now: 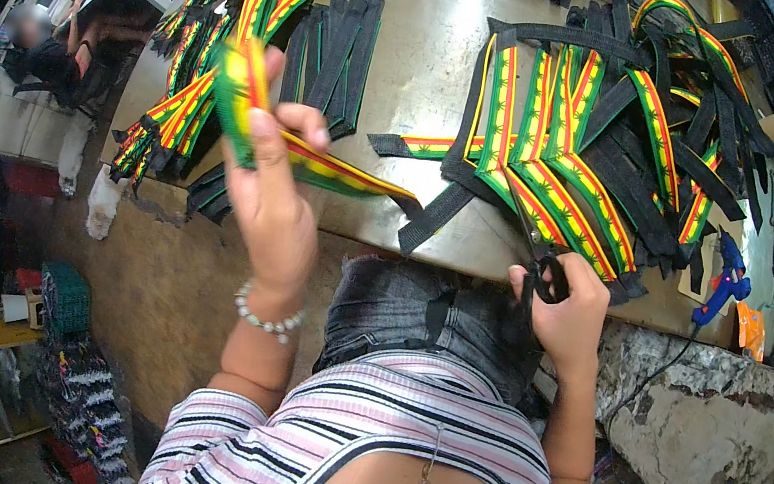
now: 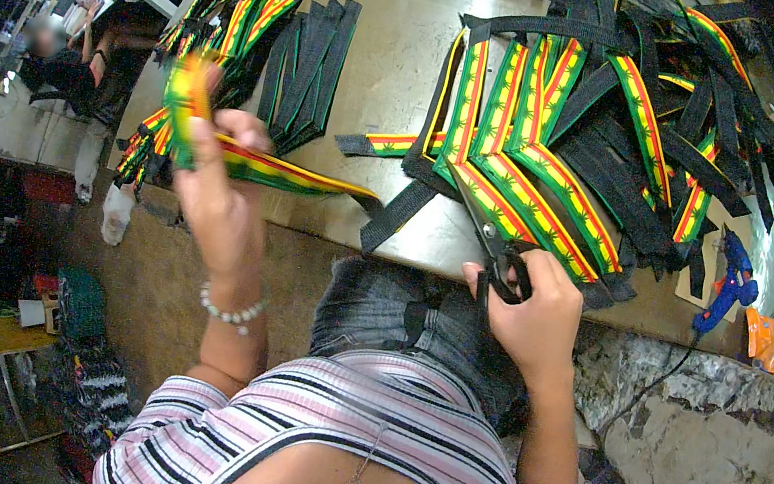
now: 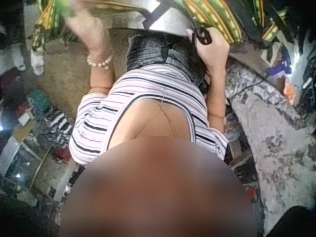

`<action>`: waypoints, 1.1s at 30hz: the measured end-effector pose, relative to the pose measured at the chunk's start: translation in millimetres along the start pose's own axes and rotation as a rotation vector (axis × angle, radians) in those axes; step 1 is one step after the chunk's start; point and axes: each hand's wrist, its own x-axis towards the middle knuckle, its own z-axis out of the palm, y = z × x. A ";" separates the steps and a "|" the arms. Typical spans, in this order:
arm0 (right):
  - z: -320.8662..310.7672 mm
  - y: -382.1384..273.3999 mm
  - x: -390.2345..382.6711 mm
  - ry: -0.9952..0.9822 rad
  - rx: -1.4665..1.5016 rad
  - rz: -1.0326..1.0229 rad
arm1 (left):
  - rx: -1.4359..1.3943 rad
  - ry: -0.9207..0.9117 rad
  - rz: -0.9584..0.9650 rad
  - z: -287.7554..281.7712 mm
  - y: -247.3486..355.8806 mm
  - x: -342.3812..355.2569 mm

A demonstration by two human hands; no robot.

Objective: The person repeatedly picks up patterned fabric strips and cuts them into shorter pieces using scissors. They place the cut pieces on the table and continue cutting additional strips throughout the clip.

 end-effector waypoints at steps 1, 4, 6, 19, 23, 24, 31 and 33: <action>-0.5 2.6 0.0 0.015 0.036 0.013 | 0.164 -0.064 0.191 -5.6 7.7 8.8; 0.0 10.1 -1.7 0.049 0.069 0.096 | 0.909 -0.422 0.814 0.3 -5.5 35.7; -1.0 15.2 -3.8 0.105 0.166 0.248 | 1.024 -0.730 0.808 16.3 -38.8 42.6; -24.4 71.4 0.2 0.150 1.392 0.576 | 0.865 -0.965 0.839 38.7 4.5 82.9; -24.5 75.0 1.0 0.148 1.409 0.605 | 1.081 -0.147 0.825 3.1 70.9 87.4; -24.1 74.5 1.0 0.145 1.390 0.607 | 1.218 -0.059 0.695 -7.1 71.2 85.5; -23.9 74.4 -0.9 0.144 1.371 0.601 | 1.744 -0.406 -0.064 -48.7 -69.4 50.1; -22.7 74.4 -2.7 0.148 1.344 0.574 | 1.730 -0.267 0.058 -54.1 -81.7 44.9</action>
